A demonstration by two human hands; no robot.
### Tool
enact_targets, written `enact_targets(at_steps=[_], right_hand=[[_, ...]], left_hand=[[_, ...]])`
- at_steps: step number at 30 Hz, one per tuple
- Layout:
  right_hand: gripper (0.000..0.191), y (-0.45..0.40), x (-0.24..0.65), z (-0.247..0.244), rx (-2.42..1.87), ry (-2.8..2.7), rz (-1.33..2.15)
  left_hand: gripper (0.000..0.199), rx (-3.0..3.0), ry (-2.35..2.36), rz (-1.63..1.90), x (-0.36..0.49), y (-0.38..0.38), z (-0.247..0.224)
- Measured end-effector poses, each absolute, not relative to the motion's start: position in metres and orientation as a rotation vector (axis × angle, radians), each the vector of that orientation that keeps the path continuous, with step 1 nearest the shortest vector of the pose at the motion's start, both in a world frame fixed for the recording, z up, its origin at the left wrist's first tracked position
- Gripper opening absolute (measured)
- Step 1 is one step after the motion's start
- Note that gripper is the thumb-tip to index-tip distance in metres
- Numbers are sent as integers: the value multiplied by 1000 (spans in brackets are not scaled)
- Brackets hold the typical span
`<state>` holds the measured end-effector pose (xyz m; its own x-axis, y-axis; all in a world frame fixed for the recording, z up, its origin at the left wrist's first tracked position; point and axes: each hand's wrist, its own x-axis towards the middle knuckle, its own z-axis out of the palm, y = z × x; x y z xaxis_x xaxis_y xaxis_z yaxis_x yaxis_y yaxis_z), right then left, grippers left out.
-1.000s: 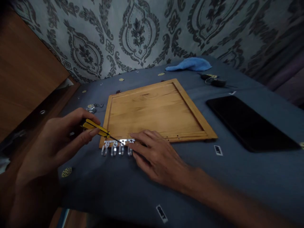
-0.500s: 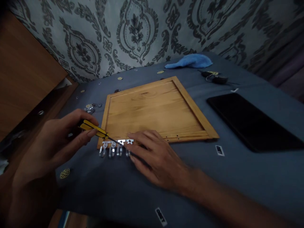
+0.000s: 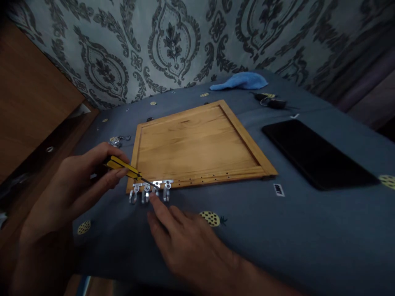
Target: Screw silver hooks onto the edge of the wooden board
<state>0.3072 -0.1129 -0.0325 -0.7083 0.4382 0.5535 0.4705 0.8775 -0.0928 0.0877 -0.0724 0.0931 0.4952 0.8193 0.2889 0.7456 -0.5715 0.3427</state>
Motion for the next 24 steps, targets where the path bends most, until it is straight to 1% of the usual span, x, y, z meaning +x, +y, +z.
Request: enact_targets(at_steps=[6, 12, 18, 24], right_hand=[[36, -109, 304, -35, -680, -2554, -112], [37, -107, 305, -34, -688, -2567, -163], [25, -104, 304, -33, -607, -2603, -248], [30, -100, 303, -43, -555, -2613, -257]], left_hand=[[3, 2588, 1367, 630, 88, -74, 93], [6, 2606, 1371, 573, 90, -74, 95], [6, 2618, 1369, 547, 90, -75, 95], [9, 2614, 1399, 628, 90, -79, 92]])
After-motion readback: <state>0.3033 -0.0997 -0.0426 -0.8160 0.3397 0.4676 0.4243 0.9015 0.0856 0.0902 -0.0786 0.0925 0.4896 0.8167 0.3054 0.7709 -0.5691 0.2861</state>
